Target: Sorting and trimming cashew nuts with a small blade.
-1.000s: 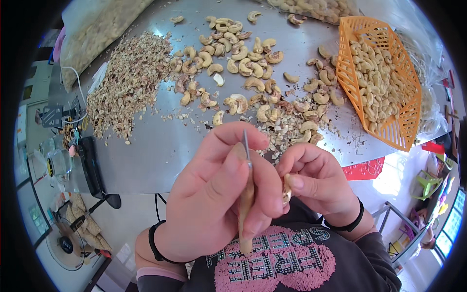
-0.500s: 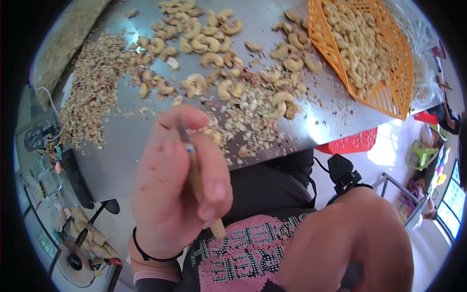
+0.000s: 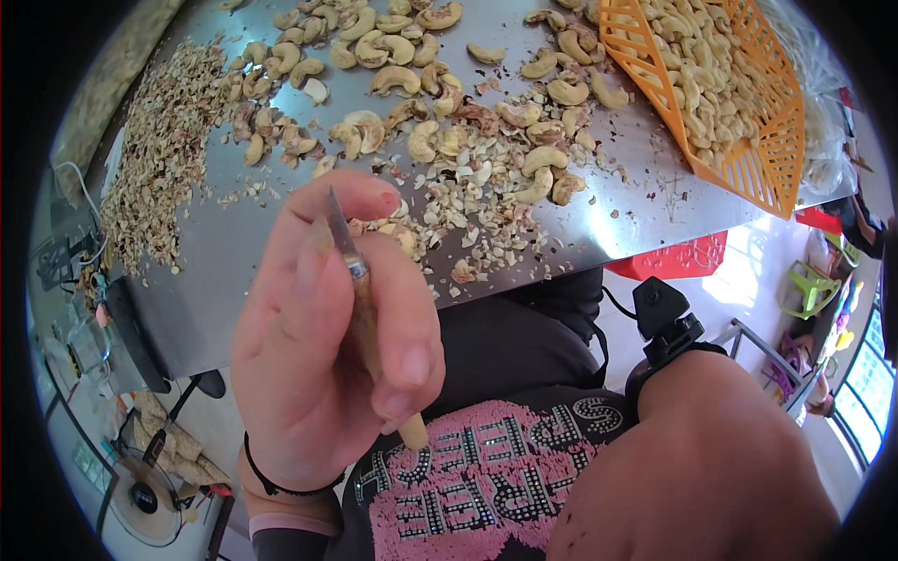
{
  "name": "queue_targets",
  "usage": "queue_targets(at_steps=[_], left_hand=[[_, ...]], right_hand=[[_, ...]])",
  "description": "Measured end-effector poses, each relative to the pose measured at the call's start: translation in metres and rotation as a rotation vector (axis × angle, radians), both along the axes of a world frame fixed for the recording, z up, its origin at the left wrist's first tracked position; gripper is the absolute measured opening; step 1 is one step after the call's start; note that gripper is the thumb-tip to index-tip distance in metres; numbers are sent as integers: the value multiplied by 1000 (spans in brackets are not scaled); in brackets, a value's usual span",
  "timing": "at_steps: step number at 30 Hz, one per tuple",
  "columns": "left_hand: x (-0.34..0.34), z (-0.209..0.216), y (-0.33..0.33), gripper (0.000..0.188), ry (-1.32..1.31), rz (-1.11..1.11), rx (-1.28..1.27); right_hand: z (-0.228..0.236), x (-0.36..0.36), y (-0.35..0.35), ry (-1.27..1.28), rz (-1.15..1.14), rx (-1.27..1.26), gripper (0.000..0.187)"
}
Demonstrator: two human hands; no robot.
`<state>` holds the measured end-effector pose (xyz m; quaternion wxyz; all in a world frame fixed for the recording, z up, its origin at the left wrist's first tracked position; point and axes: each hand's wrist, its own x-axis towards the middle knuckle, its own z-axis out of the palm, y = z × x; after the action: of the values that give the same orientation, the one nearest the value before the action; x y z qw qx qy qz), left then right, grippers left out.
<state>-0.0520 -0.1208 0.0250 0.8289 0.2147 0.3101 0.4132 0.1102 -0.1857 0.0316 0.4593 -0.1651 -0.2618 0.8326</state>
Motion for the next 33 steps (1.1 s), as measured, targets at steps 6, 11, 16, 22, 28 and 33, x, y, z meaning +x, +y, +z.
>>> queue_targets(at_steps=[6,11,16,22,28,33], left_hand=[[1,0,-1,31,26,12,-6],[-3,-3,0,31,6,3,15],[1,-4,0,31,22,-1,17],[1,-5,-2,31,37,16,35],[-1,-4,1,30,37,4,33],[-5,-8,1,29,34,33,-56]], right_hand=[[-2,1,-2,7,-5,4,18],[-3,-2,1,-1,-7,2,19],[-3,0,-2,11,-20,12,19],[-3,-2,-3,14,-13,13,20],[3,-3,4,16,-5,11,21],[-2,7,36,46,-9,-29,23]])
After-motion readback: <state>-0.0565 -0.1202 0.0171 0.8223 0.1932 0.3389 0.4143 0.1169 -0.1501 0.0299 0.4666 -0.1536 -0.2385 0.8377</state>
